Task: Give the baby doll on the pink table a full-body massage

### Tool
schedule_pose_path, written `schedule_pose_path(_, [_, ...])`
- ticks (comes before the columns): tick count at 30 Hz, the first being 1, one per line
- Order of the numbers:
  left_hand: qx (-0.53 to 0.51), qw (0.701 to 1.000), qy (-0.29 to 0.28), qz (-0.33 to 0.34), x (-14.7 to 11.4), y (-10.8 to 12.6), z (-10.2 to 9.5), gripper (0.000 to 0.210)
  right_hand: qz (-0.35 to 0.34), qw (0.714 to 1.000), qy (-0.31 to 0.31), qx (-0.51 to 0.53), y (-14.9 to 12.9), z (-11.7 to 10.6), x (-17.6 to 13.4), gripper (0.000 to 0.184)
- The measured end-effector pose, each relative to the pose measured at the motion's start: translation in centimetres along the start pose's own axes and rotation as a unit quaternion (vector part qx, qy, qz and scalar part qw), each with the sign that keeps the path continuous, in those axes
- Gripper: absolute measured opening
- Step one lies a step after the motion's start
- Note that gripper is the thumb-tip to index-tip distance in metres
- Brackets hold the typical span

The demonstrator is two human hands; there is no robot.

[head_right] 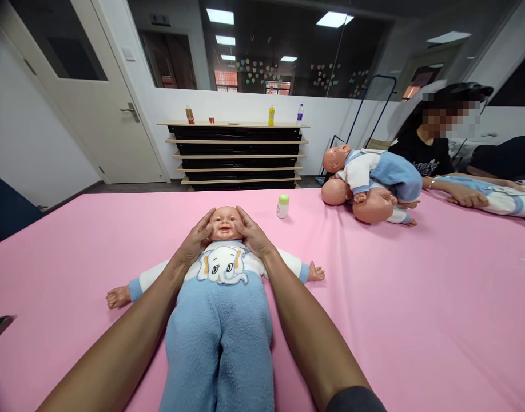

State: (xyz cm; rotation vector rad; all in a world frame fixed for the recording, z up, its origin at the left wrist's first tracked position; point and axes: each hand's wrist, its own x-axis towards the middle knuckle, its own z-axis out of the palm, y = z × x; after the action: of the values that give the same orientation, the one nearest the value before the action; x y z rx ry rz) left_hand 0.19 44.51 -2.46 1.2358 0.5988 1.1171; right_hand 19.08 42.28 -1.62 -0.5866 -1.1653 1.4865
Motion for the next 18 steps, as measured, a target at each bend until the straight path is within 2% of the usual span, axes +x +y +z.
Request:
schedule_pose_path(3, [0.063, 0.998, 0.008, 0.011, -0.12, 0.12, 0.13, 0.109, -0.015, 0.994, 0.019, -0.105, -0.17, 0.20, -0.29, 0.107])
schedule_pose_path(5, [0.072, 0.997, 0.008, 0.010, -0.21, 0.30, 0.20, 0.110, -0.019, 0.991, 0.023, -0.127, -0.29, 0.25, -0.40, 0.109])
schedule_pose_path(13, [-0.043, 0.999, -0.023, -0.018, -0.16, 0.37, 0.15, 0.094, 0.022, 0.999, -0.017, 0.027, -0.48, 0.22, -0.18, 0.104])
schedule_pose_path(16, [-0.057, 0.998, -0.012, -0.013, -0.12, 0.20, 0.21, 0.085, 0.025, 0.998, -0.005, 0.050, -0.40, 0.32, -0.04, 0.095])
schedule_pose_path(18, [-0.030, 1.000, -0.002, -0.004, -0.12, 0.18, 0.25, 0.087, 0.020, 0.999, 0.008, 0.030, -0.40, 0.46, -0.09, 0.089])
